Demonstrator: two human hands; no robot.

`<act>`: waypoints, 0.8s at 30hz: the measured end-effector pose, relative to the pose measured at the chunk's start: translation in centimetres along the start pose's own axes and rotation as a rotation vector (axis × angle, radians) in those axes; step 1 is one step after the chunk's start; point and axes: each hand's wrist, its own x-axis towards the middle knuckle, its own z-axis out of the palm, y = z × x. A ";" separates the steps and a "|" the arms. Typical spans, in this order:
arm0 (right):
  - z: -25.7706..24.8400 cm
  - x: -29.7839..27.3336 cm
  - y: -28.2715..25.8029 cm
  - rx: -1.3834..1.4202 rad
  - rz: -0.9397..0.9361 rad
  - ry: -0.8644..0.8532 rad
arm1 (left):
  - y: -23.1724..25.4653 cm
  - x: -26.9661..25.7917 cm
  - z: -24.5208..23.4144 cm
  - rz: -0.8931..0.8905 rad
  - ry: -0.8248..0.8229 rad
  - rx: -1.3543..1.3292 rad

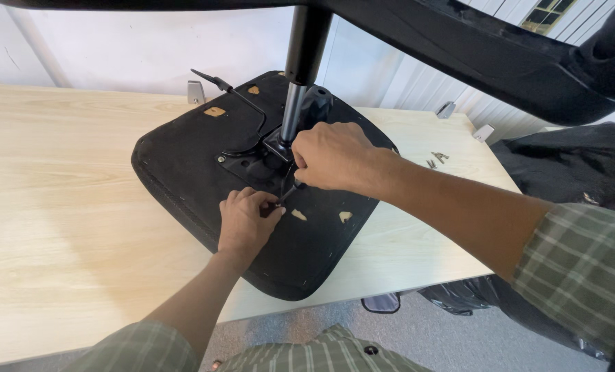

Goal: The person uses a screwdriver to tighten screws into the underside of an overturned chair seat, securing the central gas lift mechanism to the seat base. The person repeatedly picks up screws and fastens them into the mounting plate.

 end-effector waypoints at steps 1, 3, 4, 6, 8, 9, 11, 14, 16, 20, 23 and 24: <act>-0.1 0.1 -0.2 -0.012 0.022 -0.019 | 0.1 0.0 -0.1 0.003 0.000 0.004; -0.5 0.3 -0.5 -0.007 0.090 -0.057 | 0.4 0.0 -0.1 -0.004 -0.001 0.013; -0.8 0.4 -0.7 0.011 0.135 -0.076 | 0.6 0.1 -0.2 -0.007 -0.001 0.018; -1.4 0.8 -1.1 0.064 0.219 -0.130 | 0.9 0.0 -0.2 -0.002 0.013 0.020; -1.9 1.3 -1.6 0.135 0.295 -0.203 | 1.0 0.0 -0.1 0.010 0.026 0.034; -2.0 1.5 -1.7 0.133 0.275 -0.242 | 1.0 0.0 0.0 0.019 0.033 0.047; -2.2 2.0 -1.7 0.126 0.228 -0.320 | 0.8 0.0 0.3 0.049 0.044 0.076; -2.2 1.7 0.0 0.411 -0.045 -0.203 | 0.2 0.0 0.7 0.086 0.046 0.115; -1.5 1.2 0.5 0.277 -0.402 0.196 | 0.2 0.0 0.8 0.078 0.032 0.134; -0.9 1.4 -0.2 0.035 -0.118 0.128 | 1.5 0.0 -0.3 0.115 0.099 0.106; -1.3 1.6 -0.9 -0.089 0.007 0.115 | 3.7 1.2 -1.6 0.094 0.174 -0.089; -1.5 1.6 -1.0 -0.083 0.014 0.138 | 4.5 1.8 -1.9 0.073 0.176 -0.192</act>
